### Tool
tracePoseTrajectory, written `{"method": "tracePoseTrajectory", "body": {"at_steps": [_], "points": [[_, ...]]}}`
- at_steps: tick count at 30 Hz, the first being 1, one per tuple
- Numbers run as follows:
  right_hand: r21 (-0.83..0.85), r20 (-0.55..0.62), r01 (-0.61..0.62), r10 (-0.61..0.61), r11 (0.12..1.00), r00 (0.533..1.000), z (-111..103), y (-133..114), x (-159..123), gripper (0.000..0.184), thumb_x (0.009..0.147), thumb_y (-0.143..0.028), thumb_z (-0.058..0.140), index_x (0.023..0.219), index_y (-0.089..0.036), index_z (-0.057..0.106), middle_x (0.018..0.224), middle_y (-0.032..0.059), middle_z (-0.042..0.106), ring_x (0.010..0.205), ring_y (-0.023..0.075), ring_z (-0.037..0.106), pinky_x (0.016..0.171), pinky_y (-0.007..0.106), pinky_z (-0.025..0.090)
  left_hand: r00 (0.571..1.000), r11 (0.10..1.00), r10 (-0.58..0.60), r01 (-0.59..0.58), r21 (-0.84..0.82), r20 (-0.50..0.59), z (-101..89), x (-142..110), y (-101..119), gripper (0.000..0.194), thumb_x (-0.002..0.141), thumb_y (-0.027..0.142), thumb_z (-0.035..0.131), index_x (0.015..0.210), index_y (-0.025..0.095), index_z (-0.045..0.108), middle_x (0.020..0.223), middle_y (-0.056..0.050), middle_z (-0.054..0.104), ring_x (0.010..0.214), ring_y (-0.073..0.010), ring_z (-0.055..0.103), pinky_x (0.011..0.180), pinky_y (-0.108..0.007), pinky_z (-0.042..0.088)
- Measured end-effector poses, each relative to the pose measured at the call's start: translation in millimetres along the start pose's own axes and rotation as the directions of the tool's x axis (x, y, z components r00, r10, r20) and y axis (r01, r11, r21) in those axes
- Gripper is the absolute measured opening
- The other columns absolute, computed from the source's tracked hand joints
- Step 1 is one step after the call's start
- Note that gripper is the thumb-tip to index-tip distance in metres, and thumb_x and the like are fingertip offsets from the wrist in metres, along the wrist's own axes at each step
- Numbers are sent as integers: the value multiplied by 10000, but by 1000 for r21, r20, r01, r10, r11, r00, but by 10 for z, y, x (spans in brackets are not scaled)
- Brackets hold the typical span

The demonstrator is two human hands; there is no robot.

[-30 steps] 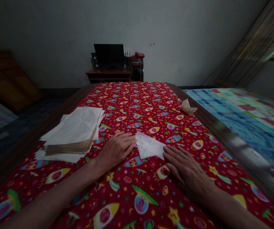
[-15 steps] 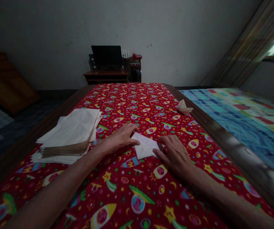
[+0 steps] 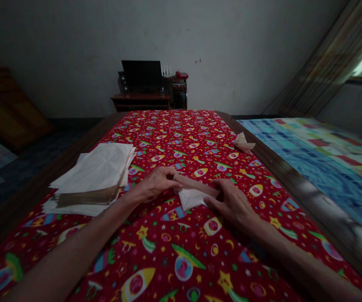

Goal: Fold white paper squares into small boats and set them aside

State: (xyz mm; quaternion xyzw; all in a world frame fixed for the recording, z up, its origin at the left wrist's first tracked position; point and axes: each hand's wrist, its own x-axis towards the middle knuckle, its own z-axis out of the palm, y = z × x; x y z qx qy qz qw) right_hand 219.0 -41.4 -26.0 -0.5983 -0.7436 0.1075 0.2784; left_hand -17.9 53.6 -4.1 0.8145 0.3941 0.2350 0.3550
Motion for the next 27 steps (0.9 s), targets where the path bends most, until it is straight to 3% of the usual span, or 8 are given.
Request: {"method": "tracePoseTrajectory", "body": {"at_steps": [3,5,8,10,13,18,22,27], "points": [[154,37,-22,17,988,999,-50,-29,88,98,789,-285,580,829,-196,589,697,-2,605,606,146,555,530,245,407,989,998,67,-69,-9,-131,3,-69,55,194,716,274,623,576,156,557,646,13,532,628,-122,520,585,-227,404],[188,-31,94,-89,978,996,-128,-61,167,89,798,-224,544,718,-191,568,649,0,582,592,138,544,519,237,394,954,987,160,-158,30,-254,-24,-111,104,179,747,268,627,609,165,578,716,-3,549,701,-135,534,650,-246,420],[6,-220,349,-339,937,915,-264,-106,286,134,853,-213,504,755,-189,593,766,48,615,708,159,554,619,267,419,835,927,372,-310,213,-404,-94,-174,158,116,809,242,615,711,185,636,812,-27,594,799,-153,559,740,-276,436],[-224,-253,433,-481,873,840,-313,-120,342,169,884,-217,488,765,-193,606,789,60,623,736,173,533,659,293,396,785,862,480,-340,376,-391,-125,-219,166,60,819,208,618,772,199,654,855,-31,618,854,-168,562,798,-306,428],[-445,-136,487,-594,752,793,-273,-100,356,200,902,-190,472,752,-190,605,762,53,608,706,174,479,663,316,339,819,773,508,-298,561,-265,-94,-298,139,43,816,179,626,841,207,646,933,-29,642,920,-193,553,843,-347,401],[-486,103,582,-619,652,779,-96,-14,257,161,891,-155,476,784,-179,594,760,47,579,708,181,431,673,334,298,901,686,425,-259,680,-86,89,-428,72,97,880,168,535,908,202,621,980,-30,651,955,-209,540,828,-357,390],[-460,179,601,-594,653,784,-77,14,208,122,878,-156,490,797,-175,579,777,50,572,707,182,421,671,335,299,915,710,399,-271,649,-55,156,-467,32,132,916,189,485,898,190,616,941,-38,655,928,-197,548,812,-343,402],[-336,221,564,-519,754,826,-86,47,177,109,880,-170,494,882,-182,603,900,76,602,788,194,479,711,332,349,919,746,390,-284,602,-50,160,-479,6,116,897,186,511,879,182,626,943,-47,657,919,-199,560,807,-346,428]]}}
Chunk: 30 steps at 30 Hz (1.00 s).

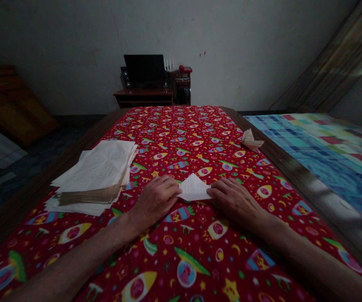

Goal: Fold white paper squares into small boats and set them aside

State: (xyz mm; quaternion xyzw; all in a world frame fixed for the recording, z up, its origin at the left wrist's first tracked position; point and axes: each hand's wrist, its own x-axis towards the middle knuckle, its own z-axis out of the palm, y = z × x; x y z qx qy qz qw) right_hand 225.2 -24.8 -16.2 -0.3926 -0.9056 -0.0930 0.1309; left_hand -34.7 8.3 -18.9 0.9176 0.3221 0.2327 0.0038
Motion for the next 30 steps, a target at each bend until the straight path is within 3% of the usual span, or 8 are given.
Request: {"method": "tracePoseTrajectory", "body": {"at_steps": [4,7,10,15,22,30], "points": [[215,-49,-69,82,974,995,33,14,-31,193,920,-248,459,887,-192,640,926,78,619,783,172,535,678,299,393,1000,996,-24,23,-85,-15,-3,-28,-5,162,908,252,515,888,186,662,948,-50,662,899,-191,574,811,-348,449],[425,-41,-173,210,888,977,35,22,-15,278,937,-313,432,838,-191,661,869,70,630,746,151,565,637,264,419,996,972,-86,77,-220,-31,12,-38,-31,172,899,248,534,850,195,690,934,-47,667,878,-175,594,805,-324,465],[507,15,-298,337,809,941,33,25,23,293,925,-331,451,761,-183,644,760,43,620,669,137,556,585,243,408,979,921,-196,164,-353,-56,41,-17,-74,165,871,226,570,773,187,697,869,-39,667,810,-154,613,747,-281,483],[401,9,-409,443,820,897,78,23,63,278,908,-346,463,730,-183,600,662,21,585,577,128,503,533,240,354,948,897,-318,288,-335,-36,67,60,-128,188,855,240,575,700,174,658,818,-19,619,760,-139,596,696,-257,461],[315,-43,-398,432,862,901,108,14,58,285,897,-378,477,687,-199,548,646,9,561,569,125,493,519,243,333,938,923,-348,342,-175,1,66,111,-121,224,851,286,543,658,176,562,809,-8,569,743,-143,561,669,-262,432],[260,-86,-352,385,899,919,54,5,10,291,927,-345,418,714,-224,575,681,38,575,623,165,518,567,280,380,916,898,-400,400,-185,38,19,128,-88,225,841,309,567,660,178,586,831,-7,566,753,-146,561,666,-265,424]]}}
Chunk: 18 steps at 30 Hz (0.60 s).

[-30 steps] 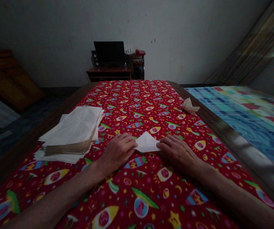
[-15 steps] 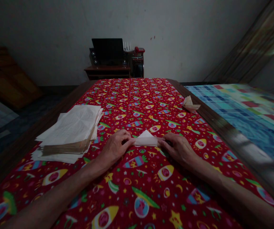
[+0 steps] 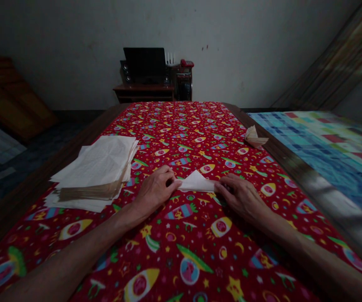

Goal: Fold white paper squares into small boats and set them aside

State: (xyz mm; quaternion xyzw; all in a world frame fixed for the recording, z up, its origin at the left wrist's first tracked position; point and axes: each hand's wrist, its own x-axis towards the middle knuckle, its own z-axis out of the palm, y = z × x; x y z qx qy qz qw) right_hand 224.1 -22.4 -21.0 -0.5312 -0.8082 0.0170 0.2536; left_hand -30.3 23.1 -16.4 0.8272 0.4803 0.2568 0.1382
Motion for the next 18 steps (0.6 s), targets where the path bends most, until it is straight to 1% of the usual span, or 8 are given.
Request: {"method": "tracePoseTrajectory", "body": {"at_steps": [5,10,16,18], "points": [[16,71,-66,64,998,995,-29,-33,8,299,925,-332,436,679,-201,543,690,24,543,630,144,507,566,259,377,1000,1000,0,0,7,-2,-2,4,-2,241,842,319,568,650,173,572,834,-6,563,754,-145,559,655,-264,416],[-41,63,-62,65,997,996,-26,-58,-20,219,908,-295,479,744,-195,584,751,32,548,678,148,510,623,260,386,1000,999,-13,13,44,-1,-3,17,17,222,838,307,573,660,176,561,820,-3,560,745,-145,556,647,-262,408],[-77,158,-39,51,996,986,-68,-74,7,239,909,-270,466,700,-188,548,725,25,526,648,134,472,580,246,339,1000,993,-12,10,119,10,8,26,1,223,829,322,598,664,180,547,792,6,554,722,-149,558,638,-267,413],[-88,183,-53,68,995,981,-71,-73,24,250,910,-273,465,690,-182,540,722,24,518,644,130,464,586,243,331,1000,990,-2,3,144,-4,3,17,7,166,829,316,607,739,182,567,817,0,565,729,-158,565,638,-271,432]]}}
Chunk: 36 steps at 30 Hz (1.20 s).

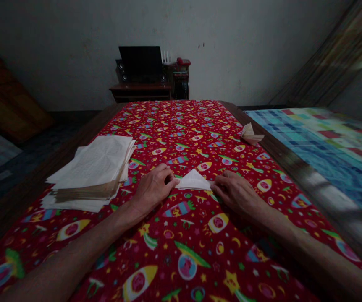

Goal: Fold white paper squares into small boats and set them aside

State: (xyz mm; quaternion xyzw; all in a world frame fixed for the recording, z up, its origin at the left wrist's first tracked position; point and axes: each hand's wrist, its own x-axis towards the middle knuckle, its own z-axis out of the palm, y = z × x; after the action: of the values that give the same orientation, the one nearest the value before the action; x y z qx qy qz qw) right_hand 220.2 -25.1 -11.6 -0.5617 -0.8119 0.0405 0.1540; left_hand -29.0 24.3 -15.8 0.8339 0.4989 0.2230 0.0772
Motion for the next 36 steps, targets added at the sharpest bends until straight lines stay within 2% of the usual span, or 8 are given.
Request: {"method": "tracePoseTrajectory", "body": {"at_steps": [4,9,16,19,24,28,33,36], "points": [[-16,23,-38,38,999,999,11,0,16,257,908,-283,476,687,-173,547,725,25,511,648,129,461,597,241,327,980,979,184,-177,100,-73,-10,-34,70,199,868,237,570,1060,181,574,1090,-59,591,986,-214,560,810,-331,473],[-16,-15,-34,34,999,999,20,-16,8,231,906,-278,487,717,-172,568,732,26,519,661,132,474,616,240,341,876,864,474,-482,143,92,67,-140,222,300,911,111,449,1184,176,556,1258,-50,587,1216,-231,475,1060,-421,347],[-7,12,-32,32,999,999,12,-1,14,232,899,-265,490,697,-174,559,716,25,525,651,135,484,597,240,360,881,900,414,-434,43,227,124,-295,347,527,854,62,396,1378,112,374,1460,-101,384,1371,-221,307,1115,-411,317],[24,-63,11,-9,1000,998,22,33,-13,199,907,-279,471,760,-177,558,737,37,550,676,153,501,619,260,404,876,903,408,-429,28,256,94,-305,366,520,866,99,389,1384,131,373,1475,-94,359,1382,-231,281,1127,-433,290],[-131,-254,138,-168,982,952,56,-83,-65,285,897,-223,449,1153,-137,539,1160,163,572,1032,263,526,829,403,470,887,909,400,-417,27,231,86,-318,391,463,916,193,374,1377,165,380,1476,-77,361,1391,-227,260,1136,-440,263],[-103,-116,396,-406,913,906,164,-283,-129,448,903,-138,376,1346,-102,422,1343,156,502,1271,246,420,1024,434,405,888,910,399,-414,21,227,92,-317,405,422,932,224,376,1348,164,414,1433,-70,429,1381,-210,283,1141,-415,253],[-76,5,327,-328,942,945,241,-286,-253,618,950,-379,384,1466,-84,215,1499,161,270,1396,241,207,1112,444,311,886,909,382,-412,65,262,27,-331,381,442,953,269,349,1384,173,368,1480,-69,356,1388,-219,268,1132,-433,255],[-91,46,344,-341,934,939,227,-210,-299,636,953,-422,369,1475,-103,197,1507,150,246,1400,238,180,1125,438,282,890,913,348,-393,107,294,-20,-355,329,460,958,282,338,1397,146,353,1492,-83,324,1385,-210,275,1133,-414,257]]}}
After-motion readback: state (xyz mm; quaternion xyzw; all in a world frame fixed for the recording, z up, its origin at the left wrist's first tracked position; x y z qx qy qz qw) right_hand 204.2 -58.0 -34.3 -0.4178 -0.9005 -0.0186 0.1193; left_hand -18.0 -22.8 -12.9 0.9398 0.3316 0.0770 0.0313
